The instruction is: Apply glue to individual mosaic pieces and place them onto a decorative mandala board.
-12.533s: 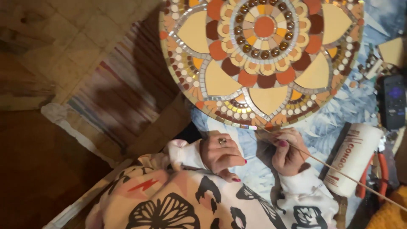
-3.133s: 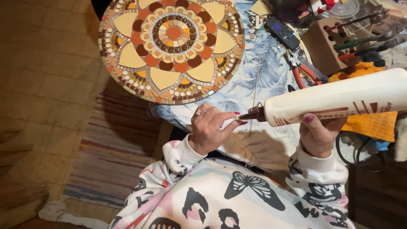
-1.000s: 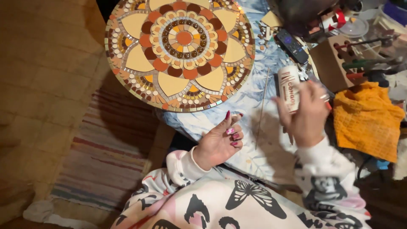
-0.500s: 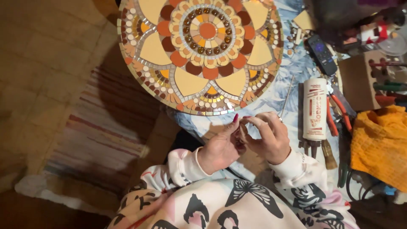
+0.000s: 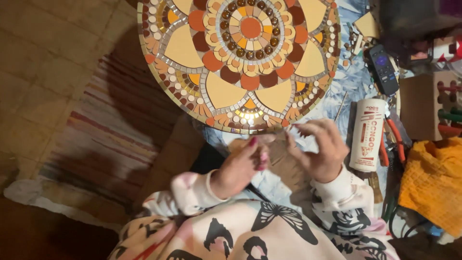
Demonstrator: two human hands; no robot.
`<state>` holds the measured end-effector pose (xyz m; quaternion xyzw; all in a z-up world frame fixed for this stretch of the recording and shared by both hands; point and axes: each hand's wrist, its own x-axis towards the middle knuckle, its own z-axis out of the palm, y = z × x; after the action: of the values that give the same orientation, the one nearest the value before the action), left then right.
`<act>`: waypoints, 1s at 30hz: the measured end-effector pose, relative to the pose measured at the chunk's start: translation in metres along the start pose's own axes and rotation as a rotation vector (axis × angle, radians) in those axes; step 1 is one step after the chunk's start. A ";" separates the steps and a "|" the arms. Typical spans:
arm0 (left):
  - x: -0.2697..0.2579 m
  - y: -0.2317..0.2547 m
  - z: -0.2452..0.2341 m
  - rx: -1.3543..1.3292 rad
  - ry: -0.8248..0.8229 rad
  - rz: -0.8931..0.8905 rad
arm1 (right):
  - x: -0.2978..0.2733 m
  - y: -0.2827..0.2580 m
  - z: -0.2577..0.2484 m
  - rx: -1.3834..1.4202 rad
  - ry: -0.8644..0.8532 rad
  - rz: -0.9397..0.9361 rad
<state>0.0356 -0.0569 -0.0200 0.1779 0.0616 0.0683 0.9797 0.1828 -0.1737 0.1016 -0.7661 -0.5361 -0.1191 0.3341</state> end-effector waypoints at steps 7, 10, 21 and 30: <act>0.002 0.038 -0.008 1.272 0.173 1.212 | 0.013 0.029 0.035 0.124 -0.249 0.088; 0.016 0.014 -0.023 1.367 0.193 1.311 | 0.016 0.032 0.050 0.112 -0.240 0.044; 0.016 0.006 -0.046 1.416 0.036 1.410 | 0.020 0.036 0.055 0.066 -0.295 0.003; 0.013 0.009 -0.042 1.425 0.062 1.301 | 0.022 0.034 0.056 0.047 -0.284 -0.030</act>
<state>0.0417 -0.0326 -0.0568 0.7281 0.0037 0.5492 0.4101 0.2122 -0.1283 0.0584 -0.7589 -0.5921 -0.0022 0.2710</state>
